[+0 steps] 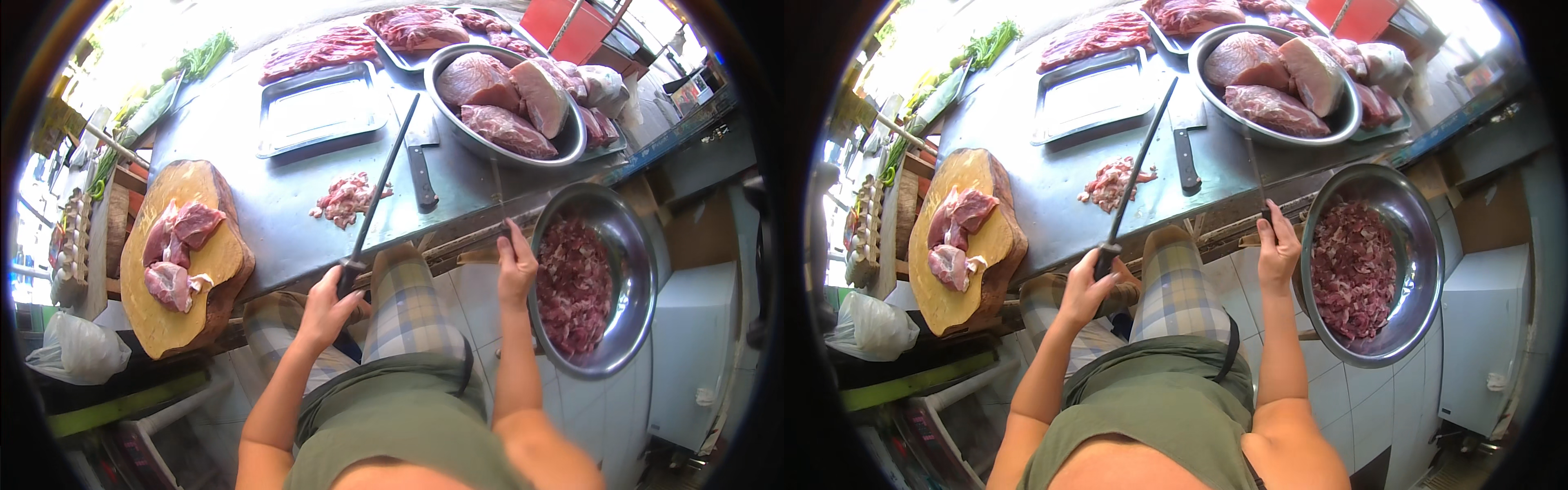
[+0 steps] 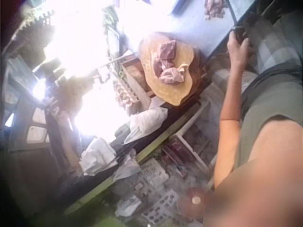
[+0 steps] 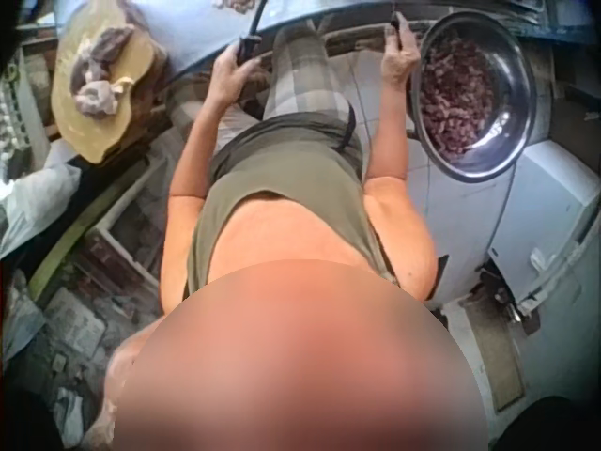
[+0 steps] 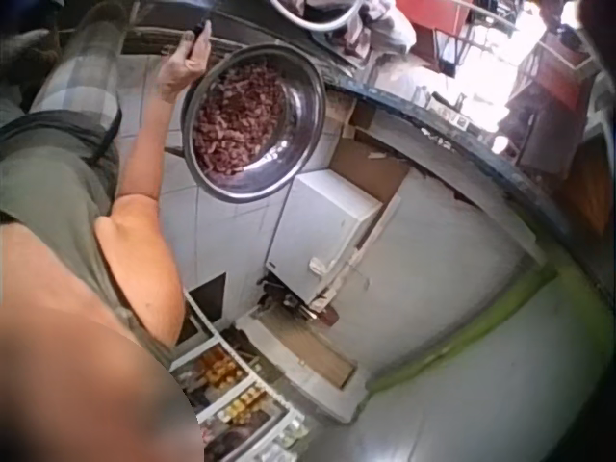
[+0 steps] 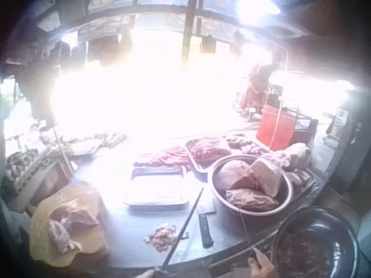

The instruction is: The person mops the tiled floor with a spin mop, then moves to a butcher counter and cuts raw meat into smaller pieces on a wooden cutting board using a knife. The cut pieces are placed on a metal tray.

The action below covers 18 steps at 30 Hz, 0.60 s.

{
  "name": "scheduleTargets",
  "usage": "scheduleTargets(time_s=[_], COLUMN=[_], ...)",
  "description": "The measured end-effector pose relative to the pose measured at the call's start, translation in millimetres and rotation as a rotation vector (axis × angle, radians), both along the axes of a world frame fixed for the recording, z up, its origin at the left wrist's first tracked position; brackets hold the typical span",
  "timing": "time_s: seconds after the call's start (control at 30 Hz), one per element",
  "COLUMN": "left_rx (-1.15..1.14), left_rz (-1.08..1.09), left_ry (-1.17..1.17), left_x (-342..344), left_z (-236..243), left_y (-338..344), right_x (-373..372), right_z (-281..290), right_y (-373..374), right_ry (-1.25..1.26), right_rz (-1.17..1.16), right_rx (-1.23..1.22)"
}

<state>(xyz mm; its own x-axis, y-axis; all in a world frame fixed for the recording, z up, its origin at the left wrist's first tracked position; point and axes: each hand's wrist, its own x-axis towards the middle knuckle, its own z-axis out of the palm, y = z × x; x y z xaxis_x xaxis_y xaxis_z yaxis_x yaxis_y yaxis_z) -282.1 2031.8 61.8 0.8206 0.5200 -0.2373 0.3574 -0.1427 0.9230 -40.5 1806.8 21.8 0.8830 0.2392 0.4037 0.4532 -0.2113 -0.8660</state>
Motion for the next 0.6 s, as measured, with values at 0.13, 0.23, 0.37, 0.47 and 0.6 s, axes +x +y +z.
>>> scheduleTargets(time_s=[0.13,0.23,0.37,0.47,0.6], left_rx=[-0.079,-0.204,-0.145,0.14,0.501], left_rz=[0.012,0.028,0.188,0.195,0.029], left_ry=[-0.147,-0.158,-0.076,-0.035,-0.102], left_x=[88.0,150.0,232.7,262.3,250.2], left_z=[-20.0,-36.3,-50.3,-45.9,-36.7], left_y=[-15.9,-24.3,-46.8,-57.0,-43.8], right_x=[-15.9,-26.3,-27.0,-23.0,-16.4], right_z=[-8.6,-9.2,-9.6,-10.5,-8.8], right_y=[-24.3,-33.3,-47.6,-55.7,-62.4], right_ry=[0.375,0.451,0.505,0.48,0.492], right_rz=[-0.027,-0.032,-0.034,-0.075,-0.079], right_rx=[0.15,0.189,0.235,0.223,0.279])
